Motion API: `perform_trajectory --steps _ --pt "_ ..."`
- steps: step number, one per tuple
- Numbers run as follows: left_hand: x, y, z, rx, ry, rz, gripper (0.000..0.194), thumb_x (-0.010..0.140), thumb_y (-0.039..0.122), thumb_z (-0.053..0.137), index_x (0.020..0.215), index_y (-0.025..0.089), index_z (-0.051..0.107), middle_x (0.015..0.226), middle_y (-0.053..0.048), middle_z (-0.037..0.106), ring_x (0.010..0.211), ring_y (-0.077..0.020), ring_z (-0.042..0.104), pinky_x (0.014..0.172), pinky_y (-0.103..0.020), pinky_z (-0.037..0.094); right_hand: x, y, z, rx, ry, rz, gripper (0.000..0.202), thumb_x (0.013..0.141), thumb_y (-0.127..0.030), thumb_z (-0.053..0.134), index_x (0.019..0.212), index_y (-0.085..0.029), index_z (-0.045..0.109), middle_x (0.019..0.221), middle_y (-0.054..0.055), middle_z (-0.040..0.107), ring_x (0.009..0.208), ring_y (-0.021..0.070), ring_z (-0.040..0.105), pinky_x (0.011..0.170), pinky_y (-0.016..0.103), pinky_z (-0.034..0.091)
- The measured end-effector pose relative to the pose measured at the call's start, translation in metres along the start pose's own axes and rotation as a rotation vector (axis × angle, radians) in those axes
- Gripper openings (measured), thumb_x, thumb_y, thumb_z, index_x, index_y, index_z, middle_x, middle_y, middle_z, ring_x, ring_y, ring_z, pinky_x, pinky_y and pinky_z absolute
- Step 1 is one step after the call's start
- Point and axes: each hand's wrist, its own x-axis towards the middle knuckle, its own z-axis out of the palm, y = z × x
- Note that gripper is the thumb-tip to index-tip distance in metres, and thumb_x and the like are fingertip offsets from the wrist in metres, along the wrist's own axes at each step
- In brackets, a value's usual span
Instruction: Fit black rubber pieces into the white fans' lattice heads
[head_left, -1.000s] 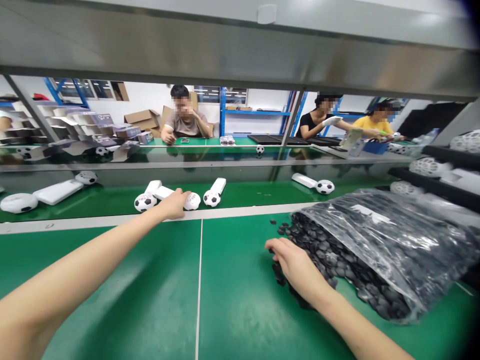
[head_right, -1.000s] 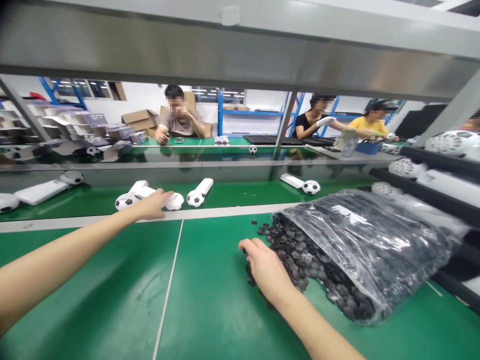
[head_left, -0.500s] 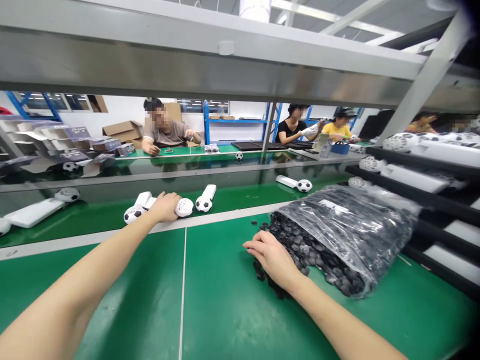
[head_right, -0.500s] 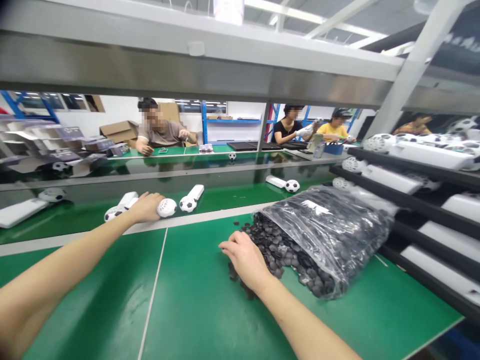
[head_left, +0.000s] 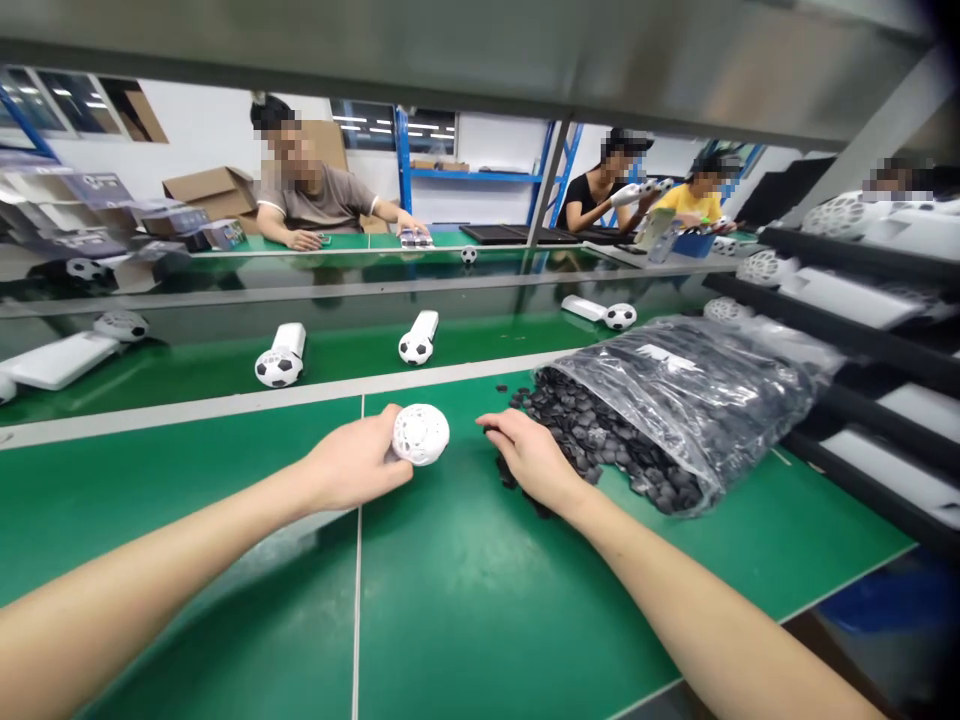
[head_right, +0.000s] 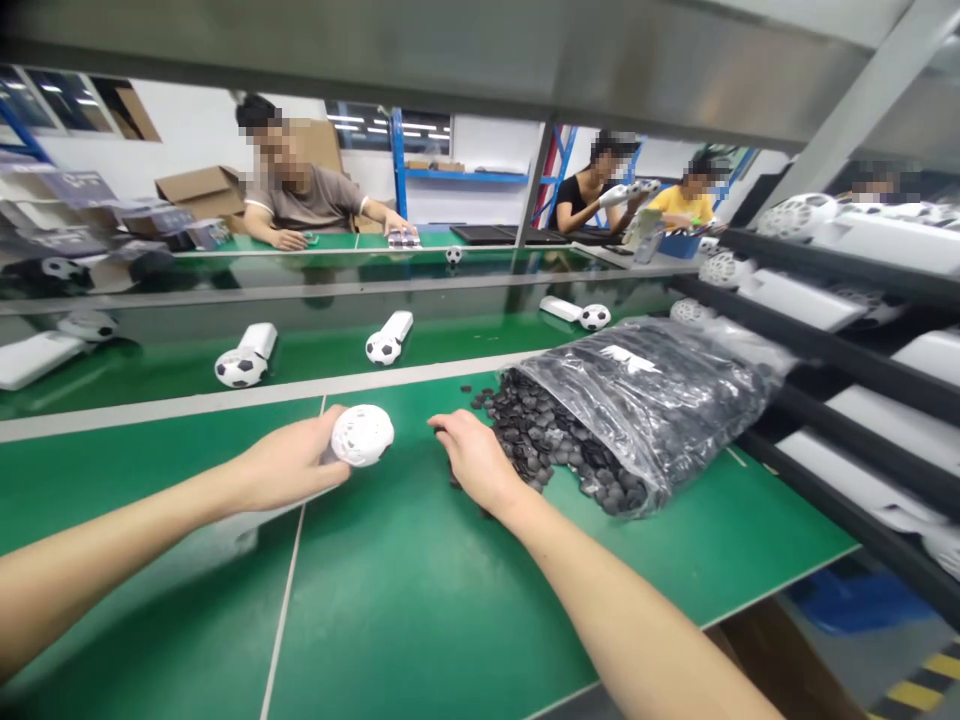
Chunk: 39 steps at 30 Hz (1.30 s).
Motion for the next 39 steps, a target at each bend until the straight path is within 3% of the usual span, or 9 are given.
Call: perform_trajectory --steps 5,9,12,16,19,23,26,30,39 --pt "-0.007 -0.003 0.03 -0.161 -0.042 0.0 0.051 0.07 0.037 0.05 0.117 0.021 0.037 0.104 -0.007 0.059 0.09 -0.0264 0.058 0.074 -0.033 0.044 -0.004 -0.005 0.001 0.183 -0.041 0.114 0.013 0.086 -0.021 0.042 0.092 -0.02 0.053 0.083 0.002 0.063 0.078 0.0138 0.061 0.074 0.03 0.048" --pt "-0.006 0.0 0.034 -0.088 0.03 0.067 0.076 0.069 0.034 0.05 0.136 0.02 0.016 0.13 -0.012 0.04 0.119 -0.0299 0.039 0.093 -0.039 0.036 -0.005 -0.011 0.0 0.312 -0.052 0.169 0.01 0.088 -0.024 0.04 0.093 -0.02 0.048 0.083 0.002 0.063 0.076 0.013 0.062 0.069 0.027 0.049" --pt "-0.005 0.012 0.03 0.012 0.02 0.069 0.085 0.068 0.028 0.049 0.139 0.021 0.003 0.129 -0.012 0.039 0.118 -0.0311 0.038 0.093 -0.042 0.035 -0.005 -0.015 -0.003 0.215 -0.011 0.086 0.01 0.086 -0.024 0.044 0.089 -0.02 0.052 0.082 0.001 0.062 0.074 0.0132 0.059 0.068 0.027 0.047" --pt "-0.003 0.027 0.025 0.089 -0.06 0.036 0.08 0.068 0.018 0.042 0.139 0.024 0.007 0.129 -0.012 0.04 0.109 -0.0318 0.047 0.085 -0.042 0.041 -0.005 -0.019 -0.006 0.14 0.07 -0.033 0.007 0.082 -0.021 0.051 0.084 -0.019 0.057 0.08 0.002 0.059 0.074 0.0132 0.055 0.07 0.026 0.045" --pt "-0.005 0.029 0.027 0.126 -0.078 0.023 0.077 0.071 0.018 0.04 0.139 0.025 0.006 0.139 -0.012 0.029 0.108 -0.0328 0.049 0.081 -0.043 0.042 -0.006 -0.02 -0.005 0.188 0.068 -0.009 0.009 0.082 -0.021 0.05 0.089 -0.019 0.057 0.083 0.001 0.06 0.074 0.0126 0.056 0.071 0.026 0.046" --pt "-0.007 0.026 0.033 0.183 -0.098 0.157 0.076 0.073 0.013 0.038 0.139 0.03 0.003 0.141 -0.008 0.029 0.116 -0.032 0.043 0.084 -0.045 0.038 -0.008 -0.022 -0.004 0.211 0.072 -0.006 0.011 0.083 -0.022 0.05 0.091 -0.02 0.057 0.086 0.002 0.06 0.077 0.0129 0.056 0.073 0.027 0.046" --pt "-0.005 0.023 0.036 0.101 -0.087 0.234 0.077 0.074 0.029 0.048 0.138 0.032 0.006 0.128 -0.008 0.046 0.109 -0.031 0.047 0.086 -0.043 0.036 -0.009 -0.025 -0.005 0.292 0.096 0.043 0.009 0.083 -0.026 0.051 0.088 -0.02 0.055 0.081 0.001 0.058 0.075 0.0129 0.056 0.072 0.027 0.047" --pt "0.001 0.021 0.04 0.025 -0.013 0.164 0.076 0.071 0.057 0.05 0.135 0.029 0.02 0.122 -0.01 0.05 0.106 -0.0326 0.049 0.085 -0.042 0.037 -0.009 -0.029 -0.006 0.399 0.122 0.048 0.008 0.083 -0.026 0.052 0.086 -0.02 0.054 0.084 0.001 0.057 0.079 0.0135 0.055 0.075 0.028 0.046" --pt "0.001 0.024 0.04 -0.014 0.059 0.12 0.079 0.068 0.06 0.051 0.134 0.025 0.025 0.124 -0.009 0.049 0.106 -0.0305 0.05 0.083 -0.041 0.04 -0.016 -0.037 0.009 0.331 -0.042 -0.065 0.004 0.072 -0.021 0.066 0.072 -0.021 0.063 0.095 0.003 0.047 0.099 0.017 0.048 0.094 0.037 0.036"
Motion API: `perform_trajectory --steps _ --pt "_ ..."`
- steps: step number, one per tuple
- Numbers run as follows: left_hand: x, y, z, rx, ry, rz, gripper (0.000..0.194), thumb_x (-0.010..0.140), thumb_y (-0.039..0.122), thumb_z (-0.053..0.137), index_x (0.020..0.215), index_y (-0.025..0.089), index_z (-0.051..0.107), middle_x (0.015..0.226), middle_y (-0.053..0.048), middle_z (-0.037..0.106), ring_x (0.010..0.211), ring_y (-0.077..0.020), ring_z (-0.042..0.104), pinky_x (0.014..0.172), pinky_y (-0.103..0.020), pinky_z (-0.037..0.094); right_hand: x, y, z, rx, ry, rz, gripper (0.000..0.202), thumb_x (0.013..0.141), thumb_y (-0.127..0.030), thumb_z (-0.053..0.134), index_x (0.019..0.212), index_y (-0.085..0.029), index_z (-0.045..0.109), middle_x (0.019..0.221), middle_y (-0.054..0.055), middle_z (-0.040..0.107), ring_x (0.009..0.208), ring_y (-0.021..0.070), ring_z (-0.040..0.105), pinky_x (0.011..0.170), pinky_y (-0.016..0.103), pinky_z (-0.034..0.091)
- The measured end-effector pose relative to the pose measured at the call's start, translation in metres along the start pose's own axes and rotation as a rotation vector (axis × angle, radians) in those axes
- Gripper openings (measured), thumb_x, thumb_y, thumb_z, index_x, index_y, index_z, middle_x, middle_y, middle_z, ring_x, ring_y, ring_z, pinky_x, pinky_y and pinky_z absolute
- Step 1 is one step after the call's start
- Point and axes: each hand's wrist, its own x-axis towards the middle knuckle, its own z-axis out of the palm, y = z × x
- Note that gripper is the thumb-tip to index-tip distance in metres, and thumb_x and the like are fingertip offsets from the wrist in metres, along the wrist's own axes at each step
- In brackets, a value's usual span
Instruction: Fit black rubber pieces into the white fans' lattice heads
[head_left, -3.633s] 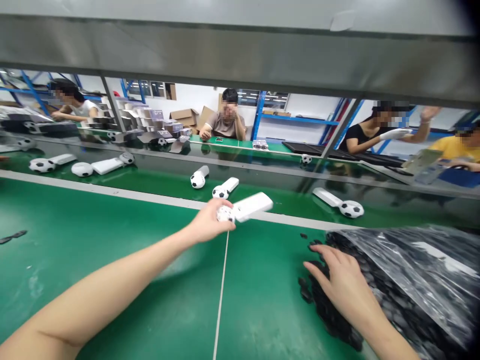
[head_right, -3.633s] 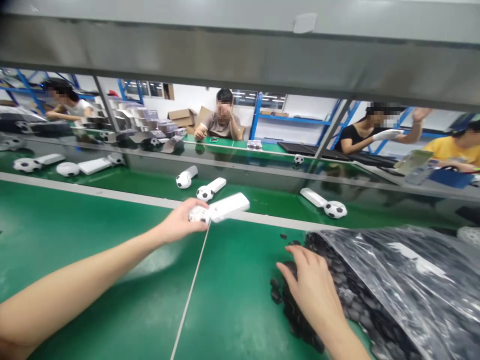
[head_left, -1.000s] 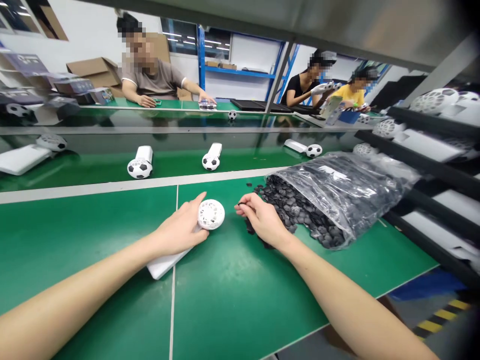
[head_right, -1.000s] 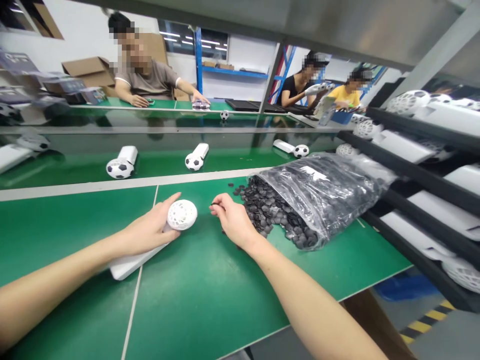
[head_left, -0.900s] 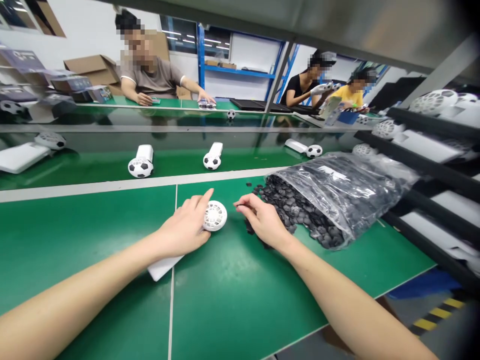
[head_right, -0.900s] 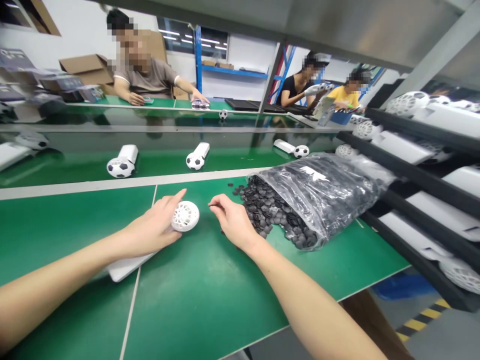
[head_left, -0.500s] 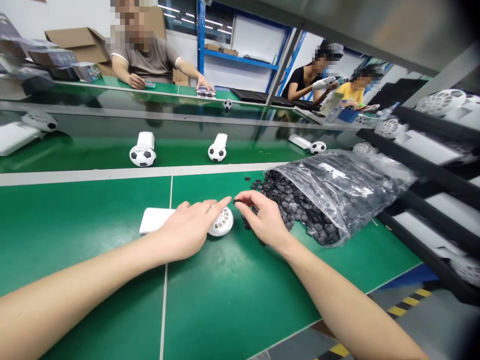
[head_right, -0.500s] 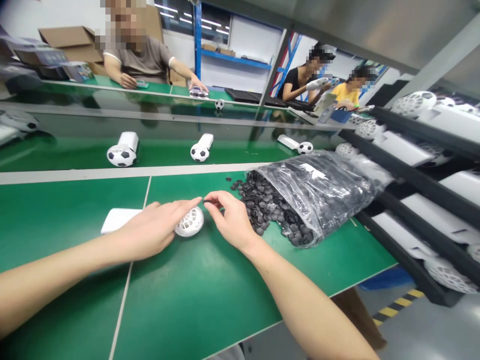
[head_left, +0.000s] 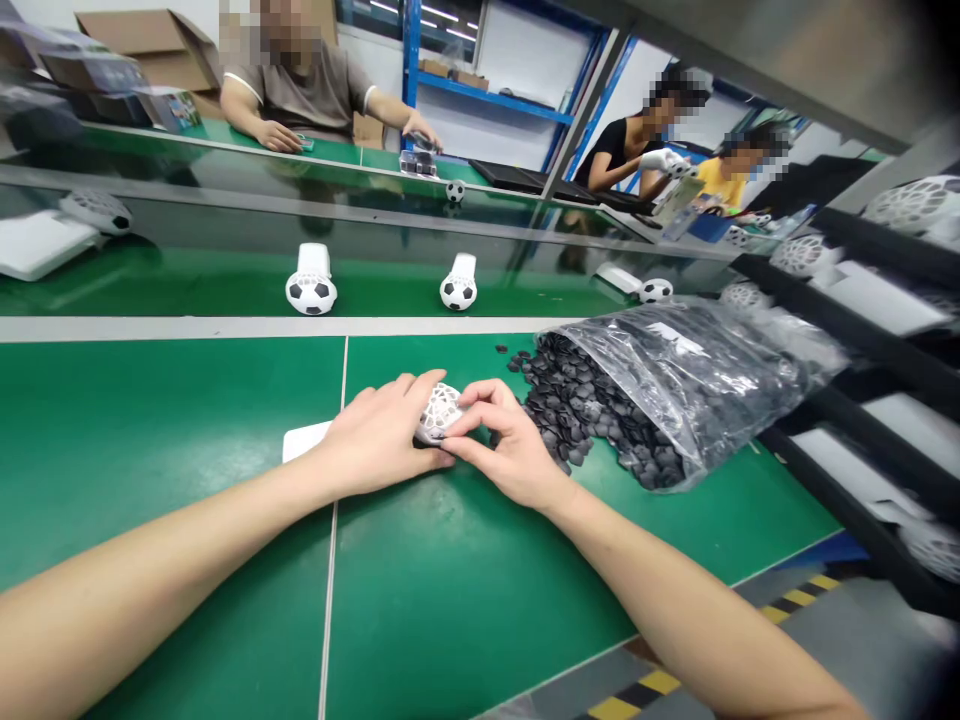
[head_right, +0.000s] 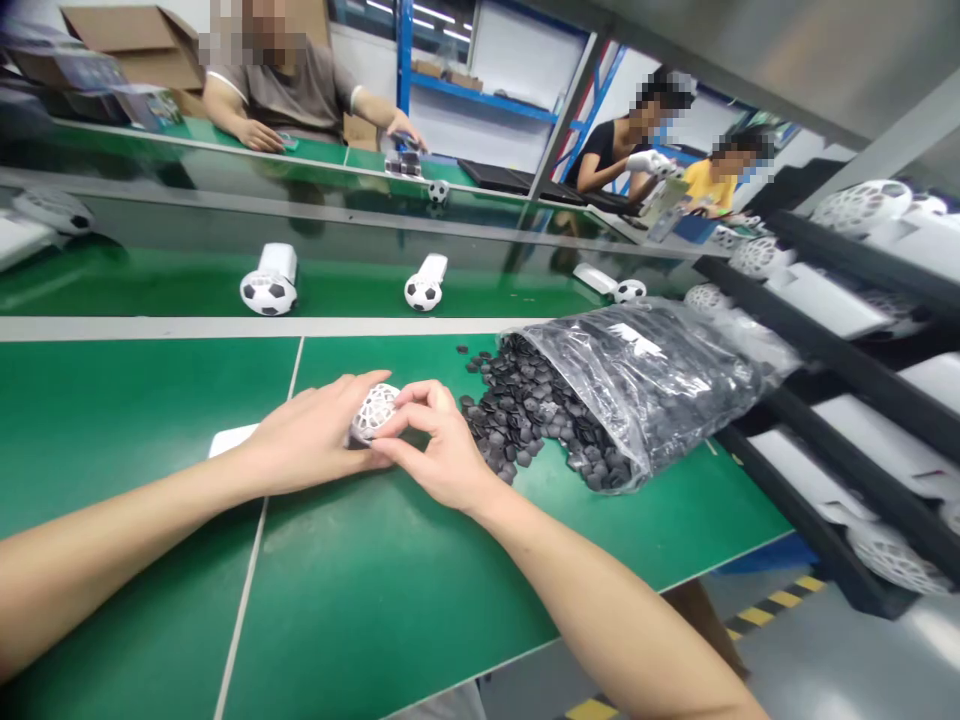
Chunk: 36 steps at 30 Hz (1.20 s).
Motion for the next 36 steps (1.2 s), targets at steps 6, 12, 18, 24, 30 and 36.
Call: perform_trajectory --steps 6,12,18,24,30,36 --pt "0.001 -0.001 -0.007 -0.053 0.004 0.019 0.065 0.066 0.061 0.052 0.122 0.029 0.04 0.114 -0.003 0.056 0.097 -0.0254 0.056 0.074 -0.034 0.043 -0.001 0.002 0.01 -0.031 0.054 0.037 0.012 0.07 -0.021 0.067 0.068 -0.019 0.056 0.104 0.005 0.044 0.108 0.0182 0.044 0.098 0.035 0.034" --pt "0.005 -0.002 -0.01 -0.107 0.009 0.0 0.058 0.06 0.055 0.06 0.111 0.032 0.046 0.103 0.003 0.061 0.088 -0.0222 0.059 0.061 -0.028 0.042 0.0 0.004 0.013 0.089 0.009 0.149 0.048 0.069 -0.023 0.066 0.11 -0.022 0.041 0.126 0.01 0.042 0.112 0.0205 0.046 0.089 0.035 0.043" --pt "0.005 -0.001 -0.01 -0.148 0.024 -0.012 0.052 0.061 0.05 0.06 0.109 0.034 0.048 0.1 0.004 0.061 0.086 -0.0208 0.059 0.06 -0.027 0.041 0.0 -0.002 0.013 0.046 -0.014 0.182 0.044 0.072 -0.022 0.06 0.112 -0.02 0.041 0.113 0.007 0.053 0.099 0.0194 0.053 0.079 0.033 0.046" --pt "0.005 -0.001 -0.008 -0.134 0.034 0.008 0.051 0.063 0.054 0.059 0.109 0.035 0.047 0.102 0.005 0.061 0.09 -0.0218 0.058 0.062 -0.028 0.042 0.001 -0.001 0.015 0.041 0.028 0.23 0.043 0.069 -0.024 0.063 0.107 -0.02 0.042 0.108 0.005 0.055 0.096 0.0184 0.054 0.079 0.033 0.046" --pt "0.003 -0.001 -0.006 -0.078 0.067 0.006 0.055 0.064 0.054 0.058 0.114 0.034 0.046 0.108 0.003 0.061 0.094 -0.0233 0.058 0.068 -0.03 0.043 0.002 0.002 0.016 0.035 0.053 0.257 0.043 0.067 -0.028 0.065 0.104 -0.02 0.044 0.106 0.005 0.055 0.09 0.0178 0.055 0.073 0.032 0.047" --pt "0.003 0.001 0.0 -0.025 0.107 -0.004 0.059 0.066 0.054 0.057 0.119 0.031 0.045 0.116 0.002 0.059 0.1 -0.0244 0.057 0.078 -0.033 0.044 0.002 0.003 0.014 0.034 0.068 0.251 0.043 0.066 -0.029 0.066 0.102 -0.02 0.044 0.105 0.005 0.056 0.097 0.019 0.054 0.074 0.031 0.047"
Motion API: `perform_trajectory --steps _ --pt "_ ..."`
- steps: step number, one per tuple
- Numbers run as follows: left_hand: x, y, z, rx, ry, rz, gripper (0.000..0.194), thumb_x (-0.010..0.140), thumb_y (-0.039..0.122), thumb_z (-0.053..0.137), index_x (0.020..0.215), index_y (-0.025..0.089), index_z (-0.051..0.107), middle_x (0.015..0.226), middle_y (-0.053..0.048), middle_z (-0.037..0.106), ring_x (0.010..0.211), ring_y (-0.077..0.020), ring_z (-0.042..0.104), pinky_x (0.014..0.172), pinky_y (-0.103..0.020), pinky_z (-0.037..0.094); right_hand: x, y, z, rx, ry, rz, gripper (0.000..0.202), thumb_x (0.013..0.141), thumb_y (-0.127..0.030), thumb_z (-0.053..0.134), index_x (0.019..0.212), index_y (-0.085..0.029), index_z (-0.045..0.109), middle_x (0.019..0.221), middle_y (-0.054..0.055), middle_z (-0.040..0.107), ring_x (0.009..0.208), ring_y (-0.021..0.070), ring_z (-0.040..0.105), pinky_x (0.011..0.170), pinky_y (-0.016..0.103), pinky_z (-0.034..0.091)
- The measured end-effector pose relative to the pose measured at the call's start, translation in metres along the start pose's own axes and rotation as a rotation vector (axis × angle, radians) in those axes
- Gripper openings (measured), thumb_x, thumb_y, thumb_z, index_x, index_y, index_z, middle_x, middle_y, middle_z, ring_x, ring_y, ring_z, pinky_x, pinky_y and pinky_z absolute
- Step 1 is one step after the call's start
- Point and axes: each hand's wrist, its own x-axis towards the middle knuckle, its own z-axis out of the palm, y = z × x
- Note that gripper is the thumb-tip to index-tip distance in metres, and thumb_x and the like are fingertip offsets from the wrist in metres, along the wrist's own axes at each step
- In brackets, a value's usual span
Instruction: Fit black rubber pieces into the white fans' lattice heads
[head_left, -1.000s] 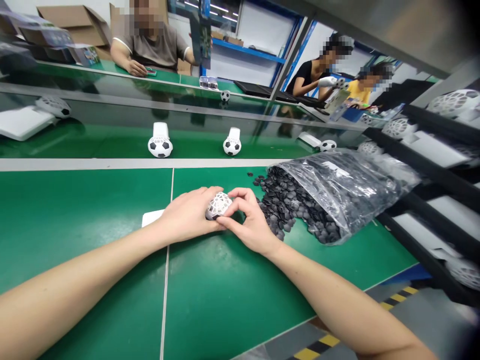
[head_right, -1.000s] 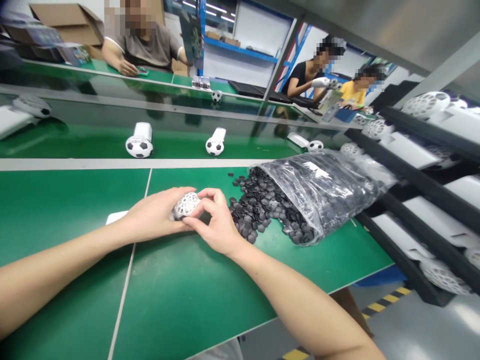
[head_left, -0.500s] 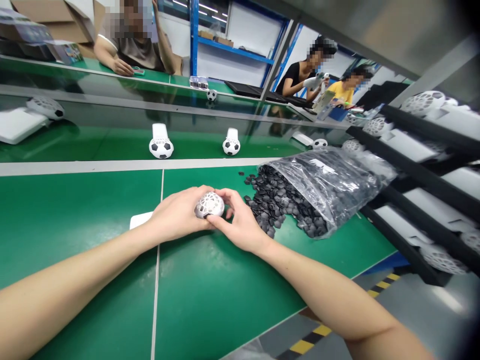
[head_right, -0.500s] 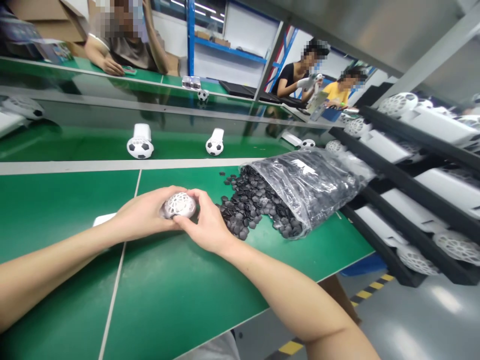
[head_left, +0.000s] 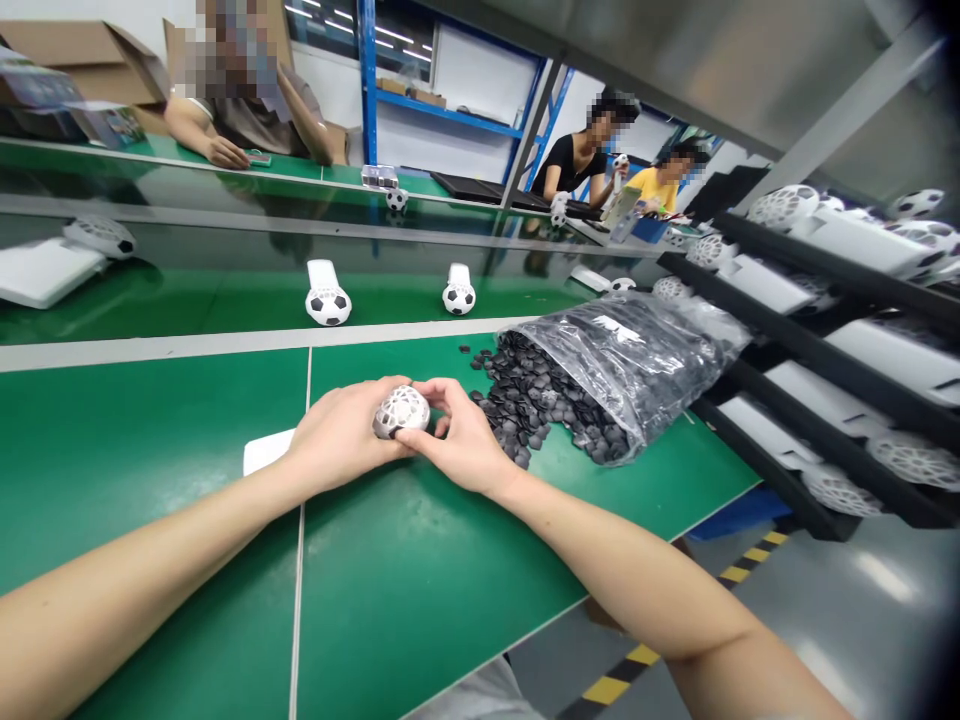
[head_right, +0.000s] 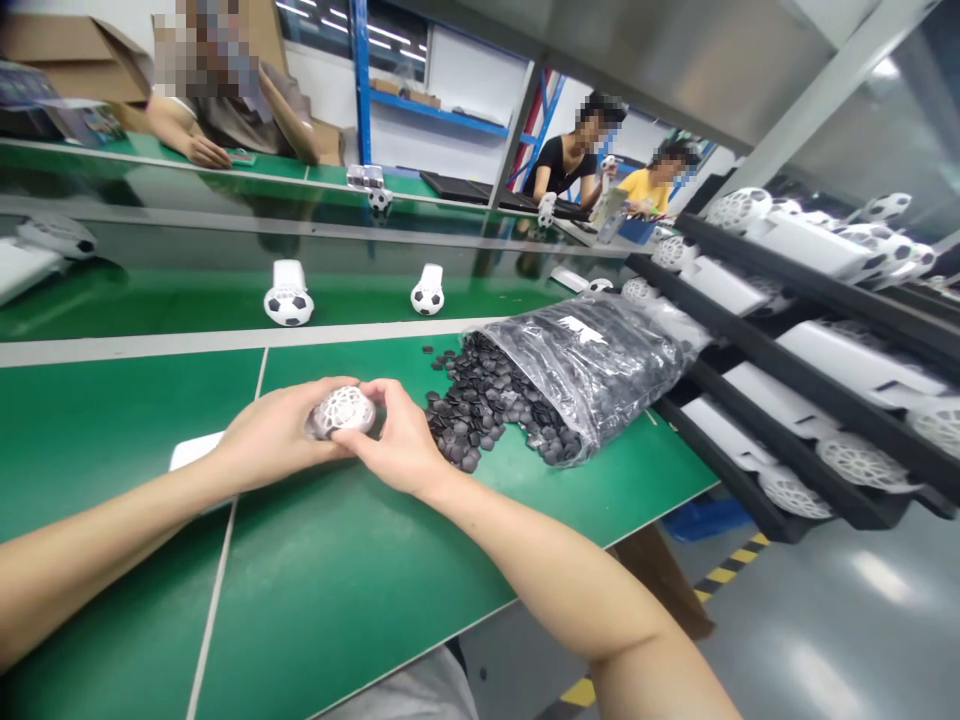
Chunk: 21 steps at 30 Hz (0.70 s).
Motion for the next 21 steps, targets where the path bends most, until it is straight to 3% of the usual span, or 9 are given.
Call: perform_trajectory --steps 6,10,13,14,18,21 --pt "0.002 0.002 0.003 0.024 0.018 -0.033 0.061 0.066 0.05 0.057 0.121 0.027 0.044 0.116 -0.002 0.059 0.102 -0.0257 0.056 0.078 -0.033 0.045 0.002 0.007 0.005 0.035 0.015 -0.016 0.045 0.066 -0.028 0.066 0.105 -0.021 0.045 0.107 0.005 0.056 0.098 0.0189 0.054 0.069 0.029 0.048" --pt "0.004 -0.005 -0.001 0.002 -0.031 -0.054 0.069 0.064 0.056 0.058 0.125 0.029 0.04 0.12 -0.002 0.057 0.103 -0.0269 0.056 0.078 -0.035 0.045 0.019 0.018 -0.014 0.079 -0.013 -0.031 0.033 0.07 -0.032 0.063 0.099 -0.02 0.052 0.103 0.005 0.059 0.092 0.0166 0.057 0.067 0.026 0.047" --pt "0.004 -0.015 -0.006 0.021 -0.055 -0.005 0.072 0.065 0.053 0.058 0.129 0.028 0.036 0.127 -0.003 0.051 0.108 -0.0283 0.052 0.085 -0.038 0.042 0.031 0.027 -0.044 -0.125 0.234 -0.058 0.017 0.076 -0.031 0.056 0.086 -0.017 0.059 0.089 0.004 0.061 0.079 0.0141 0.057 0.07 0.028 0.046" --pt "0.004 -0.018 -0.008 0.035 -0.054 0.021 0.07 0.067 0.05 0.057 0.129 0.027 0.035 0.128 -0.004 0.05 0.11 -0.0285 0.05 0.087 -0.039 0.041 0.033 0.028 -0.054 -0.218 0.257 -0.048 0.012 0.075 -0.027 0.056 0.08 -0.017 0.06 0.083 0.003 0.061 0.073 0.0132 0.056 0.069 0.028 0.045" --pt "0.004 -0.024 -0.013 0.101 -0.076 0.088 0.063 0.07 0.034 0.052 0.131 0.025 0.035 0.125 -0.006 0.052 0.108 -0.029 0.049 0.087 -0.041 0.039 0.028 0.027 -0.071 -0.452 -0.018 0.044 0.006 0.071 -0.02 0.06 0.067 -0.019 0.064 0.062 -0.001 0.06 0.056 0.0109 0.053 0.057 0.024 0.042" --pt "0.001 -0.022 -0.015 0.103 -0.112 0.132 0.062 0.07 0.021 0.047 0.131 0.027 0.035 0.118 -0.006 0.056 0.105 -0.0286 0.048 0.084 -0.042 0.039 0.021 0.024 -0.067 -0.542 -0.129 0.068 0.002 0.068 -0.023 0.065 0.07 -0.022 0.066 0.066 -0.001 0.063 0.06 0.0128 0.056 0.056 0.025 0.041"
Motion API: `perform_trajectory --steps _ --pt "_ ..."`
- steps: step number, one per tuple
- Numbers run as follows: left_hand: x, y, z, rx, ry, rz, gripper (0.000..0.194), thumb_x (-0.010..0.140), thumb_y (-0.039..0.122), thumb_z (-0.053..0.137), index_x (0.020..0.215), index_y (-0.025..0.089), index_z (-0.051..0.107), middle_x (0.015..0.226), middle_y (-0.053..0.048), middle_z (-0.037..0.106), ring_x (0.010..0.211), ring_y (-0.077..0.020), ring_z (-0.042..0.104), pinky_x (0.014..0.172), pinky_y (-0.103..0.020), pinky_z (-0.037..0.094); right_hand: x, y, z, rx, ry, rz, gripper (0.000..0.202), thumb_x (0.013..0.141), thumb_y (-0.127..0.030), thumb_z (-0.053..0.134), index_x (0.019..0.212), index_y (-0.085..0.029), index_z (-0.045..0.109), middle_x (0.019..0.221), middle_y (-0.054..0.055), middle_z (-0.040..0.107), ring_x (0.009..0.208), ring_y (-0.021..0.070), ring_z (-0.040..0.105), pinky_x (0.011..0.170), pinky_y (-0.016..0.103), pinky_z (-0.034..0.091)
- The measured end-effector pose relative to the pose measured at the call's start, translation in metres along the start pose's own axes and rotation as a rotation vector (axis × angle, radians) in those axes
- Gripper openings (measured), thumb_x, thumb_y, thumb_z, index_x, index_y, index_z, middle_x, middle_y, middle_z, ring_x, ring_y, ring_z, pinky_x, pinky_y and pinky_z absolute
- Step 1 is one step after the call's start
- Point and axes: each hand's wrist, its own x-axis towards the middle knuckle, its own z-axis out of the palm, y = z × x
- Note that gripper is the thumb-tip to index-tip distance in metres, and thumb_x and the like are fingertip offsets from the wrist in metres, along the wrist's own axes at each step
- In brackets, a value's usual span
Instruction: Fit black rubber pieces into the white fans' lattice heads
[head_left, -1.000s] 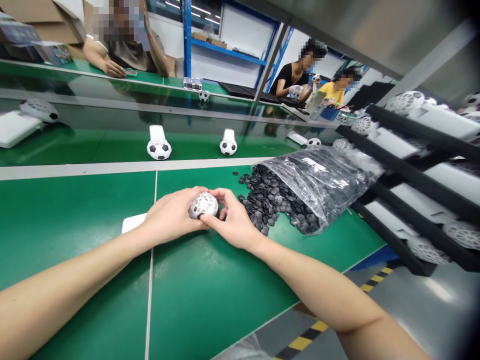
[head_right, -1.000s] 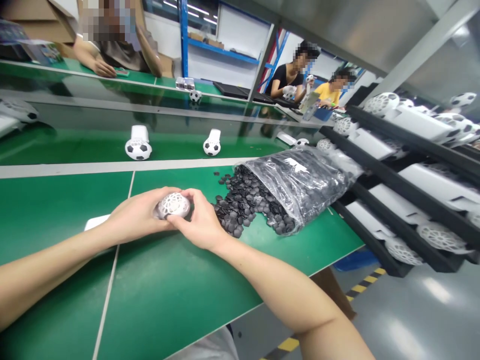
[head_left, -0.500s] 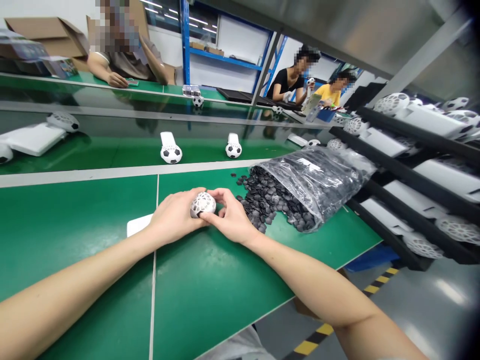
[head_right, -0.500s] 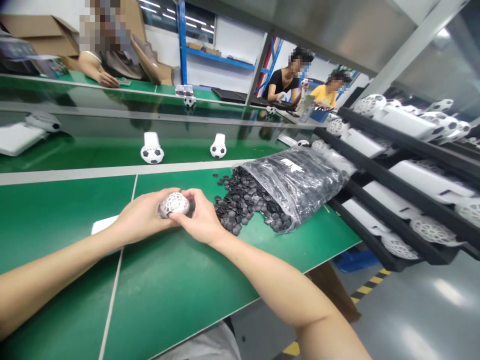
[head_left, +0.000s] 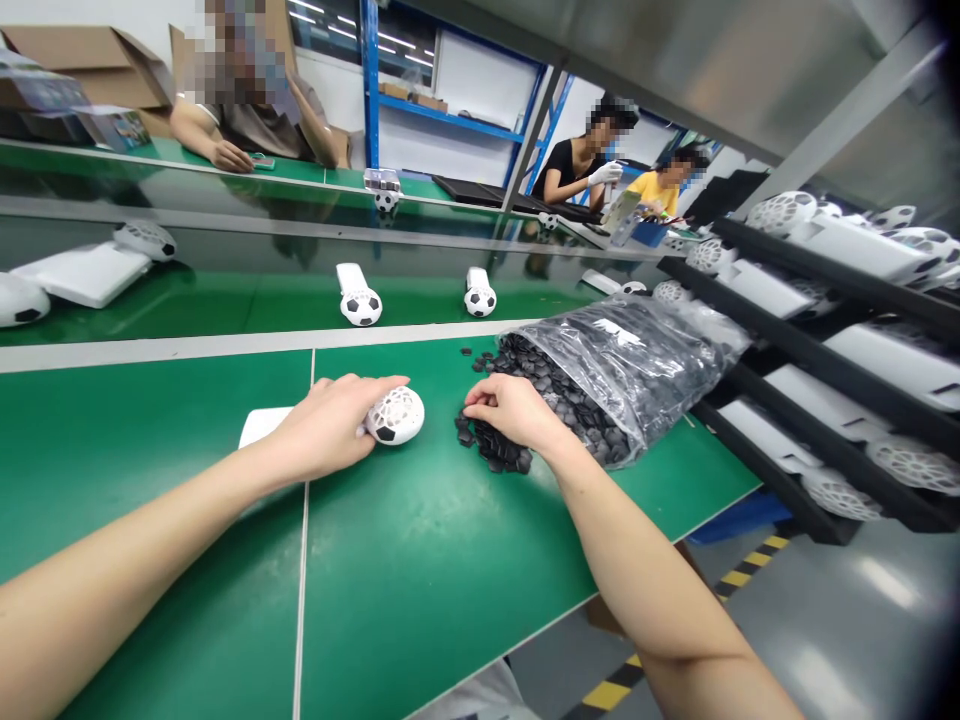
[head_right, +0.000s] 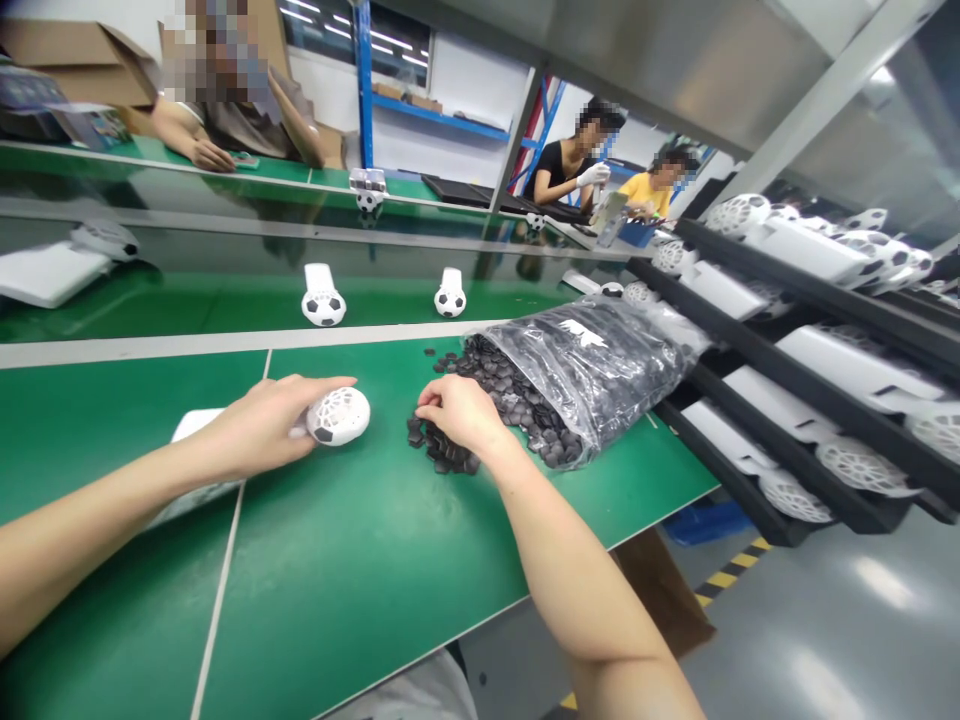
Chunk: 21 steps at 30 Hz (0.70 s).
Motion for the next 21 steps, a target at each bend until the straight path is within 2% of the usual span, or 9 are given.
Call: perform_trajectory --steps 4,7,10,13,17,19,21 --pt "-0.003 0.006 0.002 -0.014 0.027 0.05 0.064 0.069 0.008 0.04 0.129 0.03 0.038 0.109 -0.005 0.058 0.106 -0.0265 0.046 0.086 -0.041 0.036 0.0 -0.003 0.004 -0.108 -0.001 0.012 0.005 0.067 -0.023 0.068 0.072 -0.023 0.066 0.073 0.001 0.063 0.066 0.0155 0.056 0.059 0.027 0.042" --pt "-0.002 0.007 0.006 0.012 0.086 0.072 0.064 0.069 0.003 0.036 0.127 0.03 0.041 0.11 -0.004 0.059 0.106 -0.0252 0.044 0.092 -0.044 0.031 0.0 -0.004 0.003 -0.115 0.002 -0.036 0.003 0.068 -0.021 0.067 0.068 -0.021 0.064 0.075 0.002 0.061 0.066 0.0146 0.056 0.061 0.027 0.042" --pt "-0.001 0.005 0.011 0.009 0.113 0.068 0.064 0.069 0.002 0.035 0.127 0.03 0.042 0.113 -0.003 0.058 0.107 -0.0249 0.043 0.095 -0.047 0.027 -0.003 -0.007 0.003 0.031 -0.02 -0.047 0.004 0.07 -0.021 0.063 0.067 -0.019 0.06 0.068 0.0 0.061 0.061 0.0124 0.056 0.058 0.025 0.043" --pt "0.0 0.002 0.011 -0.034 0.091 0.068 0.065 0.069 0.003 0.036 0.127 0.032 0.041 0.114 -0.002 0.058 0.107 -0.0238 0.044 0.096 -0.047 0.026 -0.008 -0.014 0.005 0.254 -0.057 -0.016 0.009 0.071 -0.024 0.061 0.067 -0.019 0.056 0.061 -0.002 0.06 0.054 0.0105 0.056 0.052 0.022 0.043" --pt "-0.002 0.008 0.005 -0.194 0.059 0.093 0.061 0.07 0.015 0.049 0.128 0.03 0.039 0.125 -0.002 0.049 0.113 -0.0244 0.041 0.097 -0.043 0.03 -0.012 -0.024 0.007 0.384 -0.045 -0.01 0.017 0.07 -0.028 0.063 0.063 -0.018 0.051 0.057 -0.004 0.057 0.049 0.009 0.052 0.049 0.021 0.041" --pt "-0.002 0.015 0.002 -0.304 0.116 0.066 0.05 0.071 0.028 0.055 0.121 0.028 0.048 0.13 -0.002 0.045 0.117 -0.0245 0.038 0.098 -0.042 0.03 -0.013 -0.029 0.006 0.419 -0.013 -0.05 0.017 0.07 -0.028 0.064 0.064 -0.018 0.053 0.059 -0.004 0.057 0.051 0.0087 0.051 0.051 0.022 0.041" --pt "-0.002 0.024 0.002 -0.359 0.213 0.014 0.033 0.075 0.038 0.055 0.106 0.028 0.059 0.126 -0.001 0.049 0.117 -0.0233 0.038 0.099 -0.041 0.03 -0.014 -0.033 0.005 0.478 -0.002 -0.103 0.016 0.07 -0.028 0.065 0.065 -0.017 0.055 0.062 -0.003 0.057 0.055 0.0088 0.051 0.054 0.022 0.042"
